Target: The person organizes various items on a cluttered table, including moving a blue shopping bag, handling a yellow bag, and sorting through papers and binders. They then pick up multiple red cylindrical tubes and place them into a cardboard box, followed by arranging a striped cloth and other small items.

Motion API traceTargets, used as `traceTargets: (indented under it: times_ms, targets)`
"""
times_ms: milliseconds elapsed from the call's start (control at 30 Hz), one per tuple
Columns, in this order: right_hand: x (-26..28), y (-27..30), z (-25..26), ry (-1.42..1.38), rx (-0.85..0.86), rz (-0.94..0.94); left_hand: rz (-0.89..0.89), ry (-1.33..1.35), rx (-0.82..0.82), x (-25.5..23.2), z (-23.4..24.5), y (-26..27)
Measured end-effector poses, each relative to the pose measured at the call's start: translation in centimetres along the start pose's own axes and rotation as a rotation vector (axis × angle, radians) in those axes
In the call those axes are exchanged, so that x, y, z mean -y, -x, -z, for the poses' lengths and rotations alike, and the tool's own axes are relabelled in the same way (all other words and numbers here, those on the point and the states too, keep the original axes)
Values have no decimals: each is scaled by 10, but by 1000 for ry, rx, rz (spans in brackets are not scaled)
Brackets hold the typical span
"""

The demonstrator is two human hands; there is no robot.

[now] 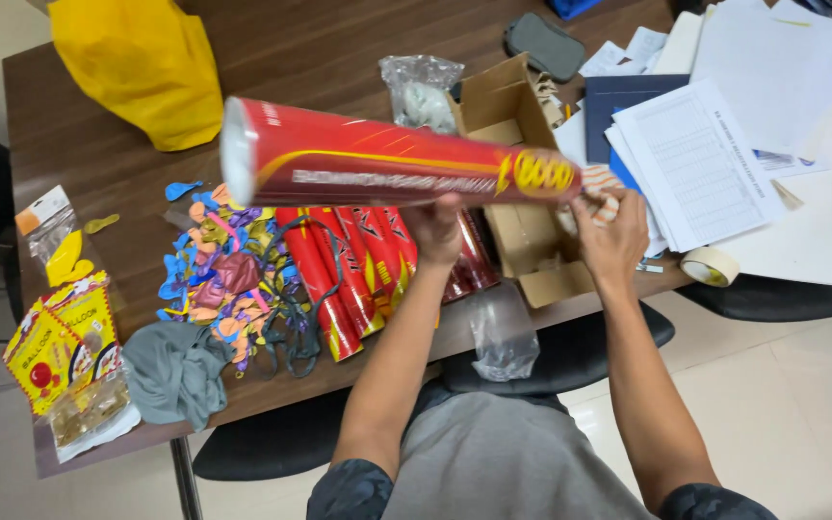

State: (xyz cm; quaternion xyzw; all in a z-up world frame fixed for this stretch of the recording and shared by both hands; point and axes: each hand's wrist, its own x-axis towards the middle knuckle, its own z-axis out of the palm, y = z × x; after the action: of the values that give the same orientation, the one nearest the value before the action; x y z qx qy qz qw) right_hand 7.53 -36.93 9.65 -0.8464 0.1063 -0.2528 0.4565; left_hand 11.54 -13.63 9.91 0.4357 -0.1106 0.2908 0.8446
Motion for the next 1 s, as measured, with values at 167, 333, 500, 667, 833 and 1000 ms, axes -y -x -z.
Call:
traceTargets:
  times_ms: [167,333,500,667,833,1000]
  targets:
    - [-55,-32,2,506,136,189,46,-648,350,7,-52,-30]
    - [-89,-46,2,489,395,-117,-255,-994,354,47,-65,-63]
    - [-95,-53,7,307,542,-437,-7,-1181,272,87,-76,-99]
    - [-122,-56,7,308,576,-350,132,-1185,226,141,-62,-125]
    - [-126,-64,11,347,605,-285,190,-1235,135,205,-14,-123]
    - [-125,-67,1,455,389,60,288,-1272,-6,210,1,-126]
